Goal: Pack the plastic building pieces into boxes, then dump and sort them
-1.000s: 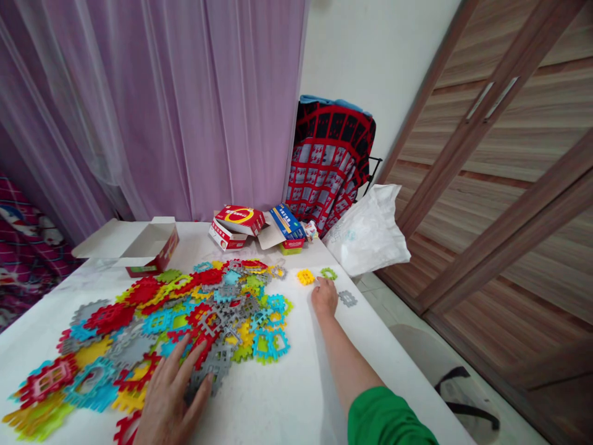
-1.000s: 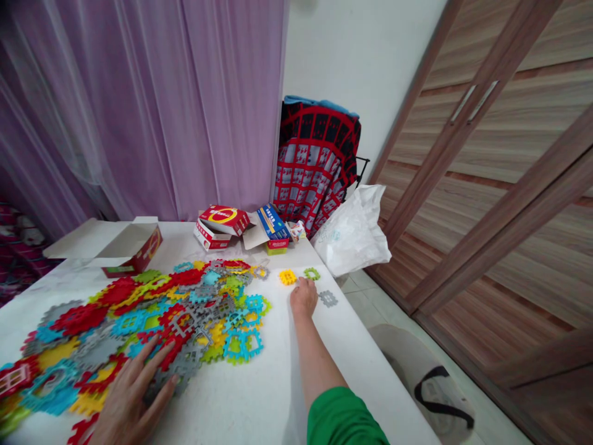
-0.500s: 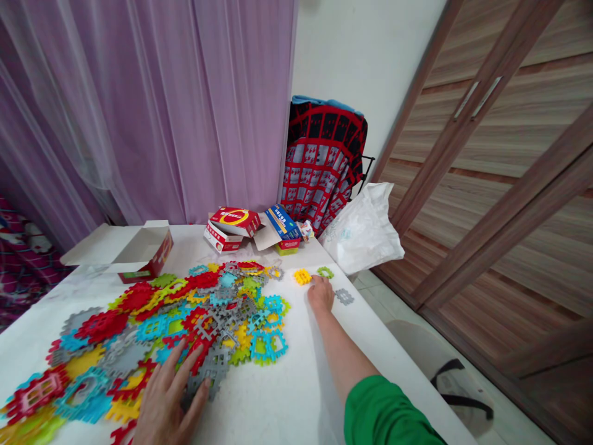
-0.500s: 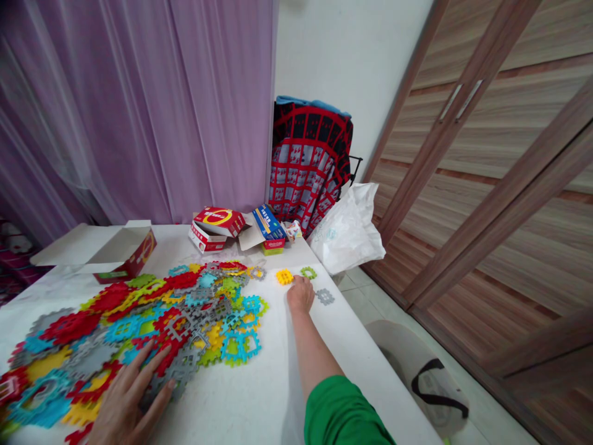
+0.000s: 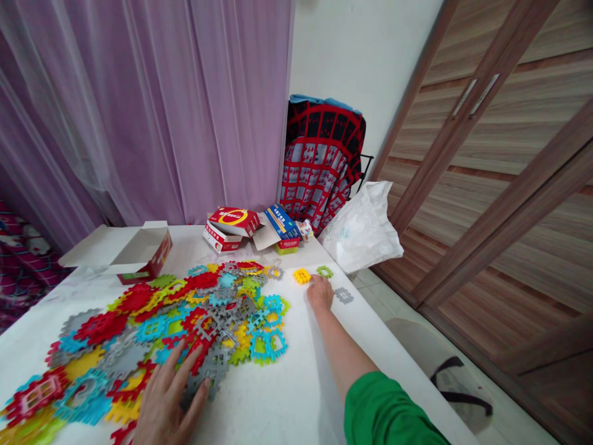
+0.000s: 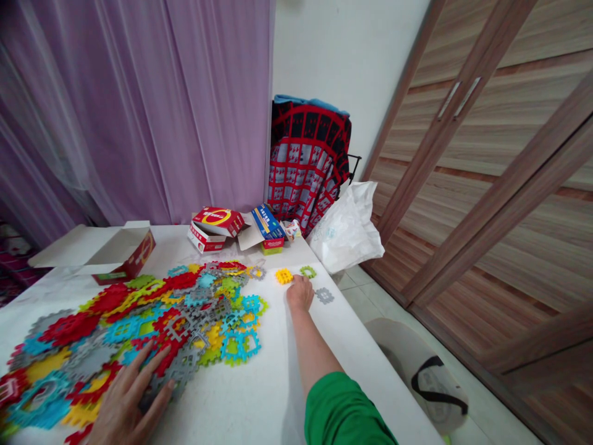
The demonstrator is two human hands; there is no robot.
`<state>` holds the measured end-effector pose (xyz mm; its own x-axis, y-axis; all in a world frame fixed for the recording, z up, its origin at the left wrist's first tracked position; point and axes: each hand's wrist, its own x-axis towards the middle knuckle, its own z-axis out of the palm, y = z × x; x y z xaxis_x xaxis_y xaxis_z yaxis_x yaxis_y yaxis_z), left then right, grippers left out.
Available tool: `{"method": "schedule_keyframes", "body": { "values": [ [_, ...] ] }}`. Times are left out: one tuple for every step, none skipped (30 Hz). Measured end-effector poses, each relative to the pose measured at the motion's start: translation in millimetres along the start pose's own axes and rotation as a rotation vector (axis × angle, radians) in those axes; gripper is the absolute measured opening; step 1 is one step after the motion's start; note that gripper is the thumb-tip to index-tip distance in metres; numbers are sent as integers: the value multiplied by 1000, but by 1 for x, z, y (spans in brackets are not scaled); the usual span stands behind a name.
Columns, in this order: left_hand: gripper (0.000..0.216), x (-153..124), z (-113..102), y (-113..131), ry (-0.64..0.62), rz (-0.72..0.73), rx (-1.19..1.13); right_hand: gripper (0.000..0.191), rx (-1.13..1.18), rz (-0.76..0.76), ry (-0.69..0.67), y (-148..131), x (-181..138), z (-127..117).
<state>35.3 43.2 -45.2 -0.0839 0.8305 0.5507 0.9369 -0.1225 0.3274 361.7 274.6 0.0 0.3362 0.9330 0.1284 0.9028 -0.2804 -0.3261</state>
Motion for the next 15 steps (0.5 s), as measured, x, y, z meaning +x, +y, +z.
{"method": "schedule_keyframes", "body": {
  "values": [
    [49,0,0,0,0,8,2,43,0,0,-1,0,0,0],
    [50,0,0,0,-1,15,3,43,1,-1,-1,0,0,0],
    [50,0,0,0,0,20,1,43,2,-1,-1,-1,-1,-1],
    [50,0,0,1,2,22,0,43,3,0,0,-1,-1,-1],
    [50,0,-1,1,3,22,0,42,4,0,1,-1,-1,-1],
    [50,0,-1,1,2,20,2,42,6,-1,0,-1,-1,-1],
    [50,0,-1,1,1,16,2,42,7,-2,-1,-1,-1,-2],
    [50,0,-1,2,0,11,3,42,9,-4,-1,-1,-1,-2],
    [49,0,-1,1,-3,8,2,42,10,-5,-1,-1,-1,-2],
    [49,0,-1,1,-4,7,1,42,12,-7,0,-1,-1,-1],
    [48,1,-1,1,-5,7,-1,42,13,-7,2,-1,-1,-1],
    [48,1,-1,1,-4,4,-2,43,15,-7,4,-1,-1,-1],
    [47,1,-1,1,-2,2,-4,43,18,-6,6,-1,-1,0],
    [47,1,-1,1,-2,-1,-7,43,21,-6,6,-1,-1,0],
    [47,1,-1,1,-3,-8,-11,42,25,-6,7,-1,-1,0]
  ]
}}
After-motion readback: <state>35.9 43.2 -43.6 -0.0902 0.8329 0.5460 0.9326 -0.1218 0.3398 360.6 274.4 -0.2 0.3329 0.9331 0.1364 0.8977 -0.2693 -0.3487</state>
